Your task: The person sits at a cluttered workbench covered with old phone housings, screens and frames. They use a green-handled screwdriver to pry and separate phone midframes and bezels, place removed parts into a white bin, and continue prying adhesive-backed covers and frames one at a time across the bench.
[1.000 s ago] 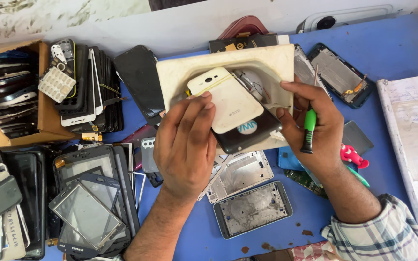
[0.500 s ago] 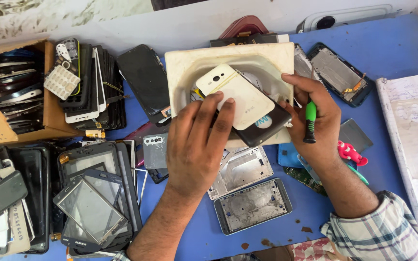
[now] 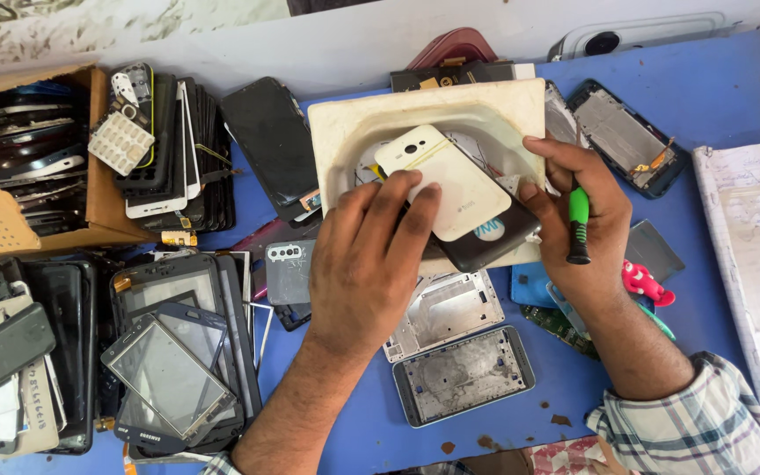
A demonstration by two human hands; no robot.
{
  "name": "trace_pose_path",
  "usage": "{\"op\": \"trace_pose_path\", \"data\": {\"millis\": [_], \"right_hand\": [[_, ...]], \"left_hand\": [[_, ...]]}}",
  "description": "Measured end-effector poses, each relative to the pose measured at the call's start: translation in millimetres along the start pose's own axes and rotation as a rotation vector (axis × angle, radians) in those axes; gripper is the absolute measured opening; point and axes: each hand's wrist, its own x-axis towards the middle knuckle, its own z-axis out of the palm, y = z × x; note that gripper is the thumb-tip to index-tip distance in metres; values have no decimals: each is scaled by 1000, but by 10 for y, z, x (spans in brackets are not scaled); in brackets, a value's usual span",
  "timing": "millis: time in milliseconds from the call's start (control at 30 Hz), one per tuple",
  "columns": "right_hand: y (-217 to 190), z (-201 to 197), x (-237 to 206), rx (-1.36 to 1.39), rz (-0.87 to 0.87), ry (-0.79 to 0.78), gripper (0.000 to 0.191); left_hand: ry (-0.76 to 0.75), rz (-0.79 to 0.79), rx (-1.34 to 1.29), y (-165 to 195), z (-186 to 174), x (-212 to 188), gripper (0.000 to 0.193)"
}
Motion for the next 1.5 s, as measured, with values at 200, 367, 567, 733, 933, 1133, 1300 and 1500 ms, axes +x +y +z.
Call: {"op": "trace_pose_path", "data": {"millis": [200, 367, 567, 733, 933, 1133, 1300, 1500], "right_hand": [[87, -49, -72, -261, -143, -36, 35], [106, -9, -118, 35, -127, -82, 28], [229, -13, -134, 35, -129, -107, 29], [198, -70, -132, -116, -212, -70, 27], [55, -47, -61, -187, -269, -19, 28], [81, -80, -61, -270, -263, -8, 33], [87, -68, -37, -256, -267, 2, 35], [48, -60, -10, -265, -286, 4, 35]], "left_hand": [[-4, -25, -26, -46, -14, -89, 35], [44, -54, 9, -83, 21, -157, 33], [45, -111, 23, -109, 62, -115, 33], [44, -179, -129, -48, 23, -23, 42], [49, -190, -159, -27, -77, 105, 46], [118, -161, -185, 20, -145, 176, 49], [173, -156, -212, 8, -223, 176, 49], [198, -142, -218, -67, -218, 199, 49]]}}
